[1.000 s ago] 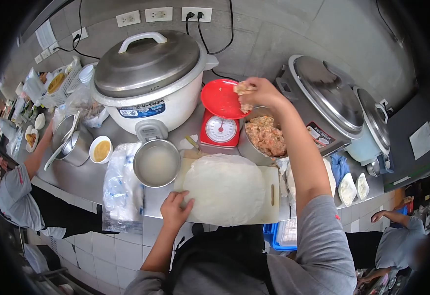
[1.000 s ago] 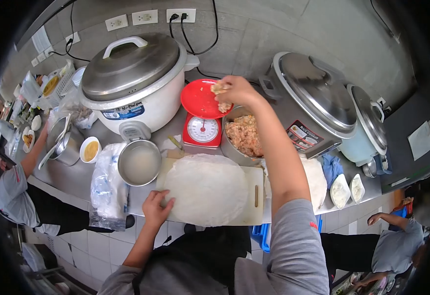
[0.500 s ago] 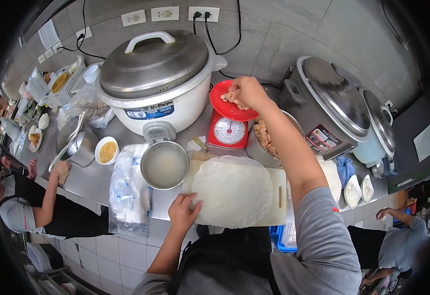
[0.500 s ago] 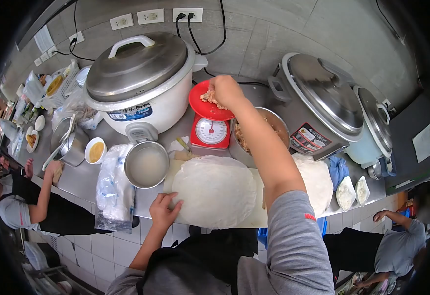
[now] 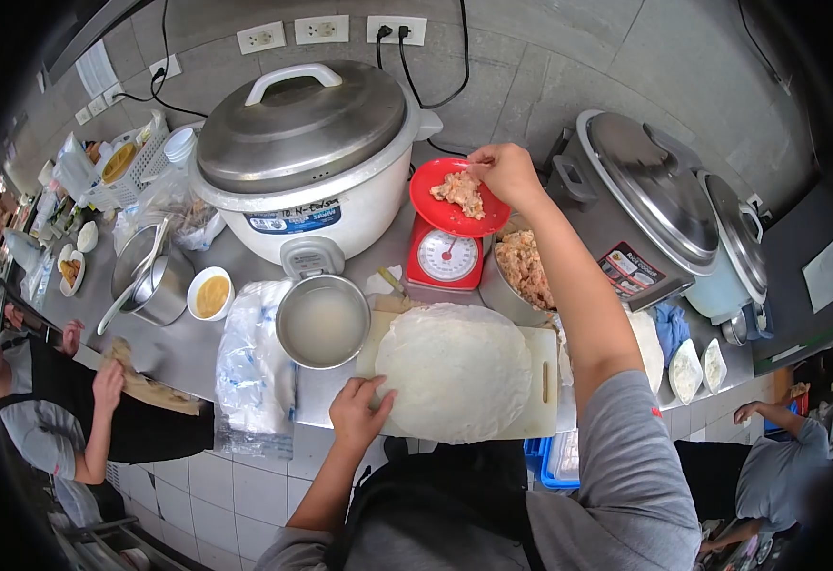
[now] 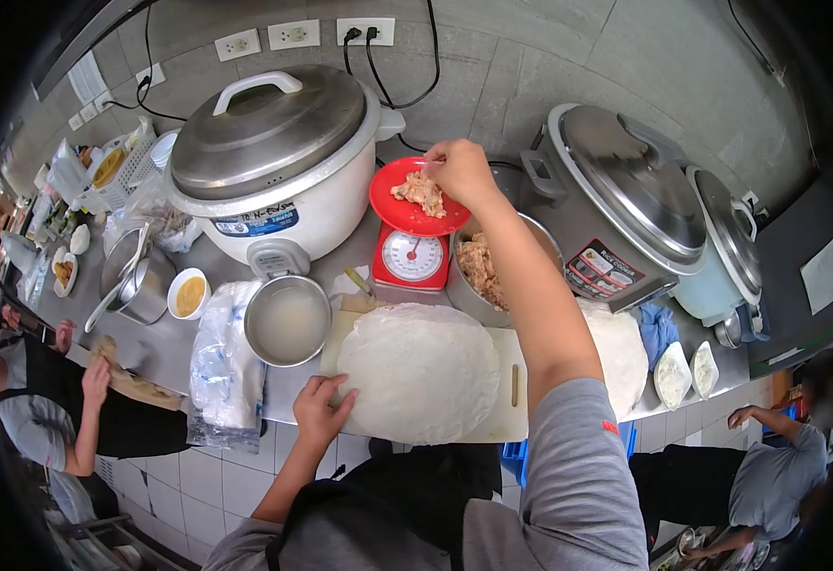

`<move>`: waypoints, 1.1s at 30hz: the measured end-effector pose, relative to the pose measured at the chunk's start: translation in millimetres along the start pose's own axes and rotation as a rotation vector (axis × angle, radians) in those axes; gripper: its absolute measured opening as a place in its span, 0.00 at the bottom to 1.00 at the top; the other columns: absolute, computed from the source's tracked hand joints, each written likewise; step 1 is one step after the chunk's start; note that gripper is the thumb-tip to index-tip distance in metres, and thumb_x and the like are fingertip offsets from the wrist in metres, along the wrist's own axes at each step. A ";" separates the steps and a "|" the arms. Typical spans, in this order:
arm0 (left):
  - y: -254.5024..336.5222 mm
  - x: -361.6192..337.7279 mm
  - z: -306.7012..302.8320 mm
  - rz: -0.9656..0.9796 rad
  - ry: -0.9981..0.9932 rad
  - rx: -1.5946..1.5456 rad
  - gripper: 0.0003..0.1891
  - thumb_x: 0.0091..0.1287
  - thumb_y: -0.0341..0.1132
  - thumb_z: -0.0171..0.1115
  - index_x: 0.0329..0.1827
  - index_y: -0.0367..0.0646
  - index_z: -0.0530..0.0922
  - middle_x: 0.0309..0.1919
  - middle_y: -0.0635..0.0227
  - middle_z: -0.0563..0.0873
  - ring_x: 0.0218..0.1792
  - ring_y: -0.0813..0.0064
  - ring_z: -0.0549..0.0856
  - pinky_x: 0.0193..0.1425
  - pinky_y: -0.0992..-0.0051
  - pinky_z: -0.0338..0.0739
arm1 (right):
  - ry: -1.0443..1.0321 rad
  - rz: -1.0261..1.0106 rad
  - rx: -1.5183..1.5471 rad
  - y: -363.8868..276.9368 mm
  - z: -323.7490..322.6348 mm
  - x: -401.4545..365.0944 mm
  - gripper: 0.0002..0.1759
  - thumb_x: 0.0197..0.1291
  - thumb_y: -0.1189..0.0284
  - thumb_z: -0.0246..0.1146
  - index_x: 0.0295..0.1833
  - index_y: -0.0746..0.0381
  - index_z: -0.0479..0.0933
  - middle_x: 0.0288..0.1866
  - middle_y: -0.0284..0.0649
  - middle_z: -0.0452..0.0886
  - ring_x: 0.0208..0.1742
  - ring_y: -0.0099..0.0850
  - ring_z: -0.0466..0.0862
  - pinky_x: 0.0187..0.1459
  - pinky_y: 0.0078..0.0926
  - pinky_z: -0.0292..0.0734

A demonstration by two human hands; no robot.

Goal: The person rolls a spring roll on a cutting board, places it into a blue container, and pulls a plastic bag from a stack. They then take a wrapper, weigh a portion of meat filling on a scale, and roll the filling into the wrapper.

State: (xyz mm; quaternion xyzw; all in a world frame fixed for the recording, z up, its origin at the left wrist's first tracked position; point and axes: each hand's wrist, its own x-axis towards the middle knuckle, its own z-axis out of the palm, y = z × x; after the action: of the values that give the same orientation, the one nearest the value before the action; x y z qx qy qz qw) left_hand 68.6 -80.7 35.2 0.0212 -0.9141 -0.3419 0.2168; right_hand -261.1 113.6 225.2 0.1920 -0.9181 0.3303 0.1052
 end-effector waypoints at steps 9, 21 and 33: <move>-4.8 -1.0 4.2 0.031 0.075 -0.034 0.11 0.54 0.28 0.68 0.41 0.46 0.85 0.26 0.68 0.80 0.22 0.69 0.79 0.26 0.72 0.75 | 0.006 -0.041 0.035 7.8 12.1 2.2 0.15 0.52 0.66 0.70 0.44 0.61 0.84 0.38 0.50 0.85 0.38 0.41 0.86 0.44 0.35 0.79; -5.0 -0.4 1.8 0.032 0.058 -0.049 0.16 0.53 0.27 0.67 0.47 0.46 0.83 0.27 0.67 0.79 0.23 0.68 0.78 0.26 0.71 0.73 | -0.314 0.192 0.071 -1.5 29.5 -8.6 0.18 0.50 0.73 0.72 0.49 0.61 0.82 0.42 0.44 0.86 0.42 0.31 0.85 0.46 0.27 0.80; 47.4 30.0 5.4 0.289 -0.143 -0.230 0.36 0.48 0.33 0.75 0.63 0.41 0.72 0.48 0.53 0.79 0.50 0.57 0.79 0.55 0.66 0.77 | -0.392 -0.177 0.416 27.2 52.3 -252.7 0.27 0.45 0.88 0.65 0.54 0.61 0.78 0.50 0.43 0.81 0.52 0.38 0.82 0.51 0.28 0.78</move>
State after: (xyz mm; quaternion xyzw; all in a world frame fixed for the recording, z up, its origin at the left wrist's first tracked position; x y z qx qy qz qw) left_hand 44.4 -46.7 73.1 -0.1596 -0.8756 -0.4101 0.1994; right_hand -47.6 170.5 89.2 0.3490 -0.8133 0.4573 -0.0874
